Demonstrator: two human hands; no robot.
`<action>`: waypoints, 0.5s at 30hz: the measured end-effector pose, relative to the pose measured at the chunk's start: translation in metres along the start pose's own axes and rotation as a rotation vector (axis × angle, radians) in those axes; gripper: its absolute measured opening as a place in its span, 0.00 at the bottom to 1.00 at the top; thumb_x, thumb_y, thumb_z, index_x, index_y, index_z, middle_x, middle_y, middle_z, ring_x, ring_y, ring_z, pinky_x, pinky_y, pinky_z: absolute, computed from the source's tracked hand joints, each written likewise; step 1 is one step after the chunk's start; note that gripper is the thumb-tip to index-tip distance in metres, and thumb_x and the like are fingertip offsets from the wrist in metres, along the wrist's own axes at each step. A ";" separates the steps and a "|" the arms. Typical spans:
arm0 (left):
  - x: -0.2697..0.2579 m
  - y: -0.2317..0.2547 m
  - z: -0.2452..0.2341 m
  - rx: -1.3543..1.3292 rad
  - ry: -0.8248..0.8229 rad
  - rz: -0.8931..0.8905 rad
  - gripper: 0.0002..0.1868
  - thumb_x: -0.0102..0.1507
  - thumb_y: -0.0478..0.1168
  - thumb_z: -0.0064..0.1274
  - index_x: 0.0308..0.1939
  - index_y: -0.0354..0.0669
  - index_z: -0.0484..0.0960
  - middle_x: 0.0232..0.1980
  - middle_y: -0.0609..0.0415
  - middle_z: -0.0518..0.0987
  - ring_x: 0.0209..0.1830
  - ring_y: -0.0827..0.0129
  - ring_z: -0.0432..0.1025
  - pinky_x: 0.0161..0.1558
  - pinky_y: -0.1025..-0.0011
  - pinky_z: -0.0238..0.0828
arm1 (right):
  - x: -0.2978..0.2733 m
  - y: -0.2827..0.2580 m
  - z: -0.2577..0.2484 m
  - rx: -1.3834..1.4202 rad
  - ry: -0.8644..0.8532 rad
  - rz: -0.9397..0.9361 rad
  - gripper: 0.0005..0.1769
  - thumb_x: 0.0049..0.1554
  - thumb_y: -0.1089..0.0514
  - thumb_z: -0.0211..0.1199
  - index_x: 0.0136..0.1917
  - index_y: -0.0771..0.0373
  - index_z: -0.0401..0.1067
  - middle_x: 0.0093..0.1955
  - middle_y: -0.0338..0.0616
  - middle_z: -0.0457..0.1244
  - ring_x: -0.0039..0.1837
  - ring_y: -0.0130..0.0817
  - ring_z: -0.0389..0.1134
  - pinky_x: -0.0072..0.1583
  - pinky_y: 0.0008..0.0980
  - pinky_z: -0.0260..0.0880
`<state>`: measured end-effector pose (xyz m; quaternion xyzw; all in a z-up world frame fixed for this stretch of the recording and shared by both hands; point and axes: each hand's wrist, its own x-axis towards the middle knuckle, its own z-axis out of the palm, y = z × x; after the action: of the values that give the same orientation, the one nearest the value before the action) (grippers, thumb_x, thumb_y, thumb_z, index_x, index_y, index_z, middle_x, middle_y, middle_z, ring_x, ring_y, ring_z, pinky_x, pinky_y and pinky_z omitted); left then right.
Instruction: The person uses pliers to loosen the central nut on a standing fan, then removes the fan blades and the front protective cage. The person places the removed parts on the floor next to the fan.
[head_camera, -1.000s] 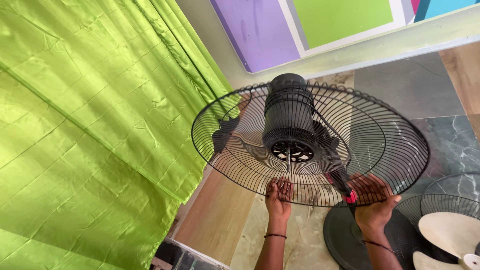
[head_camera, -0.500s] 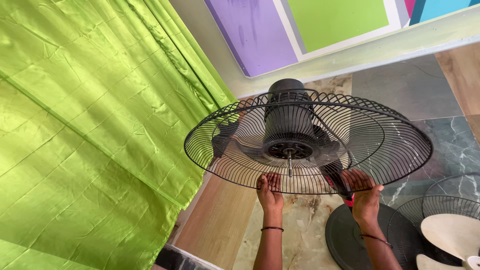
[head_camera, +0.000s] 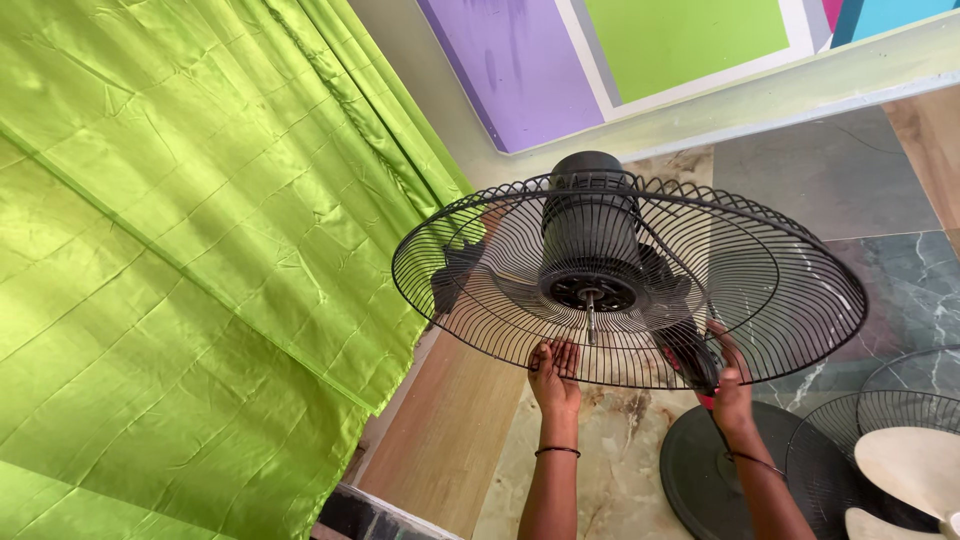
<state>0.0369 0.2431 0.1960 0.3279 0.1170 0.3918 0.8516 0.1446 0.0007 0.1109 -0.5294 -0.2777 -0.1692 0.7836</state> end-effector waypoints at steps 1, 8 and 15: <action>0.000 0.000 0.000 -0.005 -0.006 0.006 0.19 0.65 0.47 0.57 0.51 0.36 0.76 0.54 0.44 0.80 0.54 0.56 0.78 0.60 0.55 0.76 | 0.001 0.006 0.004 -0.023 -0.024 -0.028 0.60 0.60 0.16 0.42 0.79 0.71 0.54 0.80 0.56 0.51 0.83 0.51 0.48 0.78 0.48 0.45; 0.004 0.001 -0.005 -0.018 -0.002 0.048 0.20 0.65 0.46 0.56 0.54 0.35 0.76 0.56 0.43 0.80 0.56 0.56 0.77 0.61 0.56 0.73 | 0.007 0.025 0.010 -0.451 -0.105 -0.260 0.53 0.53 0.30 0.62 0.76 0.72 0.57 0.80 0.58 0.53 0.81 0.51 0.53 0.77 0.45 0.53; 0.004 -0.005 -0.007 -0.020 -0.046 0.067 0.17 0.66 0.46 0.55 0.51 0.37 0.76 0.52 0.43 0.80 0.53 0.56 0.78 0.58 0.54 0.75 | 0.014 0.022 0.023 -0.404 -0.030 0.043 0.44 0.58 0.36 0.62 0.75 0.69 0.61 0.74 0.56 0.59 0.74 0.52 0.60 0.71 0.47 0.63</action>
<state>0.0398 0.2468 0.1875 0.3319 0.0824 0.4137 0.8437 0.1621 0.0310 0.1095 -0.6841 -0.2384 -0.1970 0.6606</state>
